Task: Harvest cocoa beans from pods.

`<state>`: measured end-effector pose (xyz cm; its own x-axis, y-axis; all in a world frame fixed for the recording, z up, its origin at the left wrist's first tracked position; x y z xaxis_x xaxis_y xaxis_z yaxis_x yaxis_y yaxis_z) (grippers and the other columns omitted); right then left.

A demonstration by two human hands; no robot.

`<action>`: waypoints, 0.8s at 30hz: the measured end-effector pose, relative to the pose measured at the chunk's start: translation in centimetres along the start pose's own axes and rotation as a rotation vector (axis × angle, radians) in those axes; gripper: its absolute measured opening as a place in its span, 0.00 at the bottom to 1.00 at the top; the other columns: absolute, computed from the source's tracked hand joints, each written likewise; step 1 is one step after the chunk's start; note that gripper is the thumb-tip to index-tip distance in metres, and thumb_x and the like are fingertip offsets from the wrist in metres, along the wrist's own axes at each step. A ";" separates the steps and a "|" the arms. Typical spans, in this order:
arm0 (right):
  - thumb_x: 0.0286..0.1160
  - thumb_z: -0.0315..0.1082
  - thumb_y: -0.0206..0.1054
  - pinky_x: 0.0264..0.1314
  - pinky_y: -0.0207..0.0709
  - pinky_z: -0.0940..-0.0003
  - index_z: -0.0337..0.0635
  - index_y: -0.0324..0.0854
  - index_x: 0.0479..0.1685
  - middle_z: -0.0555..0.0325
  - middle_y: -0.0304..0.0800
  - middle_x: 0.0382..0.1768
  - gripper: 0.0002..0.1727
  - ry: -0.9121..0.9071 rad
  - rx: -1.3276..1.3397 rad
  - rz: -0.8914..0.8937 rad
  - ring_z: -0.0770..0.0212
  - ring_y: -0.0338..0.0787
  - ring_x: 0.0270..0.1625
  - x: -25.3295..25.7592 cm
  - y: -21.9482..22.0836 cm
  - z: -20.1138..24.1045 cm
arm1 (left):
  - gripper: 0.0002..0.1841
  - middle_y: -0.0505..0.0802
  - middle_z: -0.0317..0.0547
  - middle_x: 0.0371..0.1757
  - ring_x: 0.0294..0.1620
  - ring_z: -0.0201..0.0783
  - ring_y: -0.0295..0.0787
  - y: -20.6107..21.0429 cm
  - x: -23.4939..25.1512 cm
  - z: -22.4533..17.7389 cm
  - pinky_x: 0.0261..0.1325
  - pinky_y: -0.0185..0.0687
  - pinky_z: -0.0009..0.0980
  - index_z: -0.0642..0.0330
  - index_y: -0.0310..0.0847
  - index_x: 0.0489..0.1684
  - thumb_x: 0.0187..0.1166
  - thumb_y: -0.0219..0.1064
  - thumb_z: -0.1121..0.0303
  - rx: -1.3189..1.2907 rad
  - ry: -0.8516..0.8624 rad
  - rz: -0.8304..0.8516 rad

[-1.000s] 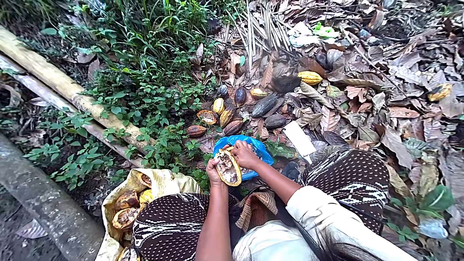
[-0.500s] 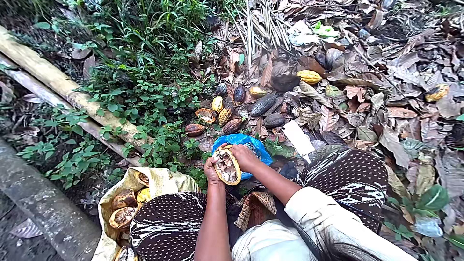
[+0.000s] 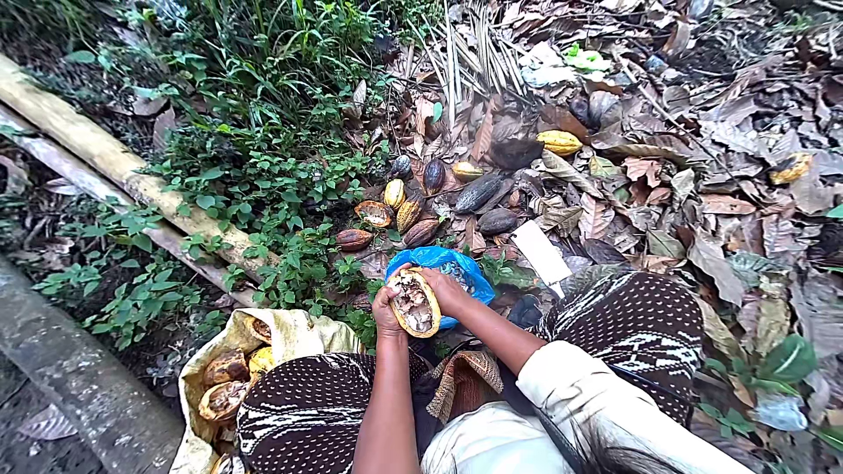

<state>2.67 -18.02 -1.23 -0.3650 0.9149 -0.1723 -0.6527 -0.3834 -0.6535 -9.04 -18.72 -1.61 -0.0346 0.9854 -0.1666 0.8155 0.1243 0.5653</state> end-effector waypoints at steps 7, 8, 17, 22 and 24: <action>0.80 0.37 0.68 0.79 0.71 0.42 0.32 0.79 0.73 0.39 0.84 0.71 0.25 0.026 -0.056 0.119 0.40 0.83 0.74 -0.2 0.4 0.0 | 0.17 0.91 0.37 0.24 0.29 0.31 0.92 -0.3 -0.7 0.4 0.36 0.89 0.29 0.53 0.75 0.25 0.75 0.39 0.76 0.008 -0.021 -0.136; 0.79 0.38 0.69 0.78 0.72 0.42 0.32 0.79 0.72 0.39 0.83 0.71 0.26 0.027 -0.061 0.123 0.40 0.83 0.74 -0.2 0.5 0.0 | 0.18 0.91 0.37 0.23 0.28 0.30 0.92 -0.2 -0.7 0.4 0.36 0.89 0.29 0.53 0.76 0.25 0.75 0.38 0.76 0.004 -0.030 -0.140; 0.80 0.23 0.62 0.74 0.75 0.42 0.30 0.77 0.75 0.33 0.79 0.71 0.23 0.237 0.482 -0.148 0.39 0.81 0.72 1.3 -2.0 -3.6 | 0.15 0.93 0.46 0.27 0.30 0.38 0.93 -1.5 0.9 -1.5 0.34 0.91 0.37 0.59 0.79 0.27 0.73 0.44 0.69 -0.340 0.059 -0.193; 0.89 0.25 0.53 0.51 0.83 0.55 0.36 0.66 0.84 0.39 0.81 0.68 0.25 0.318 0.993 -0.235 0.52 0.88 0.55 0.9 -3.6 -4.7 | 0.30 0.78 0.56 0.72 0.61 0.47 0.83 -3.6 1.8 -1.4 0.60 0.83 0.46 0.52 0.58 0.87 0.83 0.45 0.81 0.153 0.010 -0.340; 0.93 0.30 0.53 0.46 0.81 0.59 0.35 0.69 0.79 0.41 0.84 0.61 0.20 0.320 0.958 -0.239 0.55 0.86 0.47 0.8 -4.0 -4.5 | 0.34 0.71 0.59 0.83 0.69 0.49 0.79 -3.6 2.1 -0.7 0.66 0.80 0.48 0.51 0.55 0.91 0.81 0.49 0.84 0.400 0.013 -0.287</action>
<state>7.99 -15.22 -2.01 -0.0545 0.9174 -0.3941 -0.9903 0.0009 0.1392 -12.44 -17.04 -3.38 -0.2956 0.9196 -0.2586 0.9297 0.3392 0.1435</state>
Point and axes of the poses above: each hand's wrist, its own x-axis towards the middle knuckle, its own y-axis out of the palm, z = x × y, the point moved 8 cm from there along x, towards the middle knuckle
